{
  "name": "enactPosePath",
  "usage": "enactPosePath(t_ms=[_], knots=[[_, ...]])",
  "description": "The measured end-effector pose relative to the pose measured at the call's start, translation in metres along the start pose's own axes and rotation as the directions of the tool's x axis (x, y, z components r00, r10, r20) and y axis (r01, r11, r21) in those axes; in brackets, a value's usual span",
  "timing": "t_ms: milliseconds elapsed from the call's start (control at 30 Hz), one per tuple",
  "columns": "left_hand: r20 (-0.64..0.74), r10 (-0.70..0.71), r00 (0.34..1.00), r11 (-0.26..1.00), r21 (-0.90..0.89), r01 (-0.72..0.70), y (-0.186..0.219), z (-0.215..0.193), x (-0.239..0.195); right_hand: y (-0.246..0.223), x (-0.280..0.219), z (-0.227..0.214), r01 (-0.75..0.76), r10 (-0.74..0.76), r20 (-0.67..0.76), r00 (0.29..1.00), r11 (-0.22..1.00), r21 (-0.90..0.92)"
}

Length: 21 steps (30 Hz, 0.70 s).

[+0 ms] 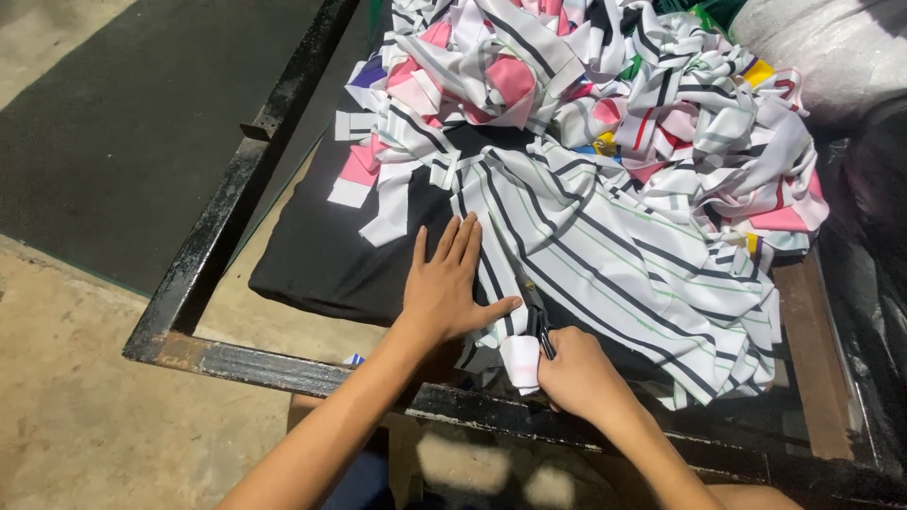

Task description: Cutting long strips of striped fabric from a pile using scissors on a work table.

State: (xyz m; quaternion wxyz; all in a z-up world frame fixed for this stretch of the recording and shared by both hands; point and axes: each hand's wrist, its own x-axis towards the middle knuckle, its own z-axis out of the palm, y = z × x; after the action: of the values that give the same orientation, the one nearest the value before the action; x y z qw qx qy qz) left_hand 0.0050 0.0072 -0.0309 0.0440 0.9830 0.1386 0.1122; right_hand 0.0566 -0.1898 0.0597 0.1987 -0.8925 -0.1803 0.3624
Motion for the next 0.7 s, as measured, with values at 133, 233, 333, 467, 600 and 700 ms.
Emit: enactPosePath(t_ms=[133, 233, 333, 467, 600, 700], knots=[[0.024, -0.009, 1.0, 1.0, -0.023, 0.01, 0.0, 0.0, 0.0, -0.008, -0.003, -0.006, -0.038, 0.038, 0.054, 0.998, 0.999, -0.004], [0.001, 0.001, 1.0, 1.0, -0.017, -0.001, 0.003, -0.013, -0.002, 0.004, 0.014, 0.0, -0.013, 0.014, 0.013, 1.0, 0.998, -0.064], [0.166, -0.058, 0.984, 0.974, -0.209, 0.093, 0.01, -0.043, -0.001, 0.016, 0.032, 0.005, 0.119, -0.118, -0.043, 0.992, 0.993, 0.024], [0.177, -0.059, 0.982, 0.971, -0.217, 0.097, 0.011, -0.045, -0.001, 0.004, 0.021, 0.0, 0.087, -0.087, -0.012, 0.996, 0.993, 0.073], [0.165, -0.06, 0.984, 0.976, -0.198, 0.092, 0.01, -0.042, -0.001, 0.0, 0.016, 0.001, 0.126, -0.125, -0.035, 0.992, 0.991, 0.037], [0.194, -0.061, 0.979, 0.974, -0.203, 0.101, 0.01, -0.044, 0.0, -0.005, 0.017, -0.003, 0.12, -0.119, -0.027, 0.993, 0.993, 0.023]])
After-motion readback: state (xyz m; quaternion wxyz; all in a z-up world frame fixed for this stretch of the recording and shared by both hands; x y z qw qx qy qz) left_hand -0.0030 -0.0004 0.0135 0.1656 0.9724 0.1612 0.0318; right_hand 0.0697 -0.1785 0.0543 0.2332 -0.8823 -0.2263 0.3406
